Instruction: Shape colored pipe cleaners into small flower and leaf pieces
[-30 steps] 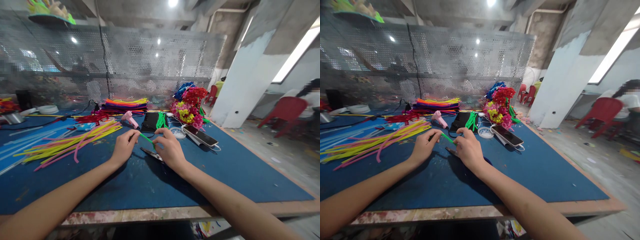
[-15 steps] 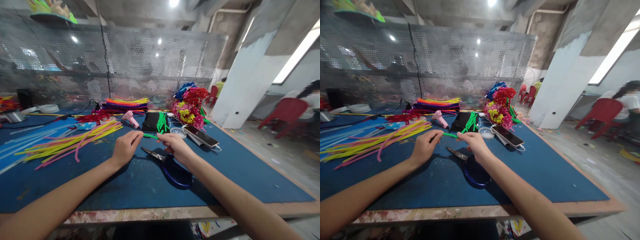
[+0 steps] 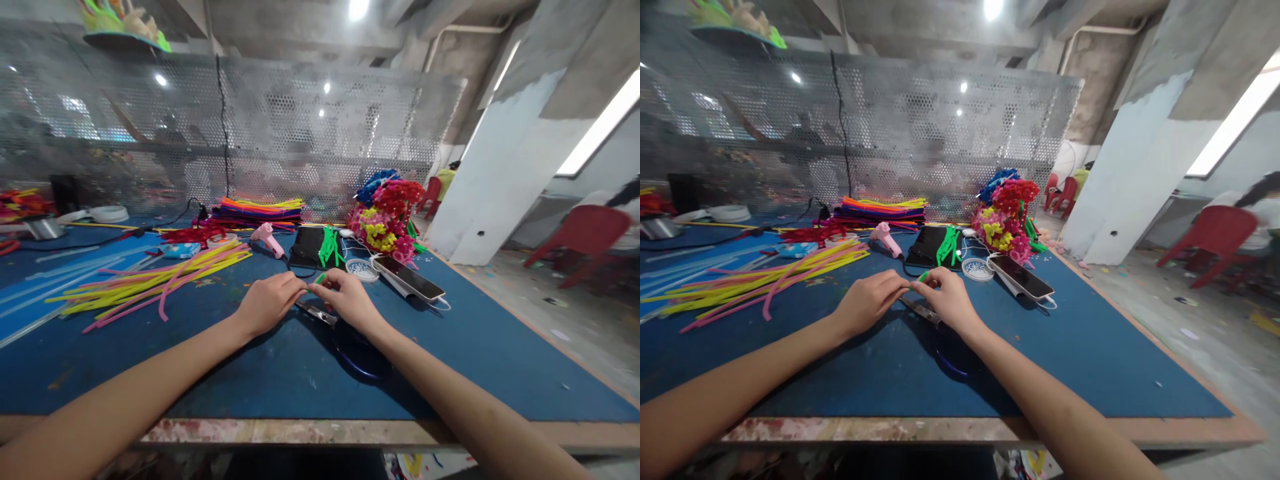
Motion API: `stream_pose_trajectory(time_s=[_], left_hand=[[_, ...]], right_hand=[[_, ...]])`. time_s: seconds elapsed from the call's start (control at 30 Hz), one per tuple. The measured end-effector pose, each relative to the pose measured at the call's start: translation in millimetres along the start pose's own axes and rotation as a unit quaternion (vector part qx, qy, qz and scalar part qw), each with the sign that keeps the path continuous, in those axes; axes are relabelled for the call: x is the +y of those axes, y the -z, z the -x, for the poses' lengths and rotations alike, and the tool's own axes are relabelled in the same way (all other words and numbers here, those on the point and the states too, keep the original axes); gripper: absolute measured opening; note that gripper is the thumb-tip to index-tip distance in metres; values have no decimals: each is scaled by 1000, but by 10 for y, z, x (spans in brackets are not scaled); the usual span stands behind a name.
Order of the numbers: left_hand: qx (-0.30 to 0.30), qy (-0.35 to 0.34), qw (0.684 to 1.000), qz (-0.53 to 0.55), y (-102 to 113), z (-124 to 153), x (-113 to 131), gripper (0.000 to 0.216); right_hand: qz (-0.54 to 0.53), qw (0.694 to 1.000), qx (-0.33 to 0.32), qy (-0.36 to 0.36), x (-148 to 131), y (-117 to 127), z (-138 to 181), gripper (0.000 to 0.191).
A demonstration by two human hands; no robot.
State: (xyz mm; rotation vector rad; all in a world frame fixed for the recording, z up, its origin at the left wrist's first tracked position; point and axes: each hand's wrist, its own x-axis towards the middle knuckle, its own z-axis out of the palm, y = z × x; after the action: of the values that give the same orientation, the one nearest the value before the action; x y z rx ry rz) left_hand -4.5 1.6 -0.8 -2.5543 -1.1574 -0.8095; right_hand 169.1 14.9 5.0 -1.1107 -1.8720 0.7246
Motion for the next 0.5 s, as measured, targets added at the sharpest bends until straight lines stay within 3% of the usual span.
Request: stream_pose_trajectory(time_s=[0.1, 0.27, 0.5], left_hand=[[-16, 2, 1000, -6, -53, -15, -49, 31], [-19, 36, 999, 20, -82, -35, -34, 29], [-6, 158, 975, 156, -102, -70, 100, 24]], right_hand=[[-24, 999, 21, -16, 82, -21, -31, 24], [8, 996, 78, 38, 50, -42, -19, 18], [121, 981, 103, 115, -30, 4, 17, 6]])
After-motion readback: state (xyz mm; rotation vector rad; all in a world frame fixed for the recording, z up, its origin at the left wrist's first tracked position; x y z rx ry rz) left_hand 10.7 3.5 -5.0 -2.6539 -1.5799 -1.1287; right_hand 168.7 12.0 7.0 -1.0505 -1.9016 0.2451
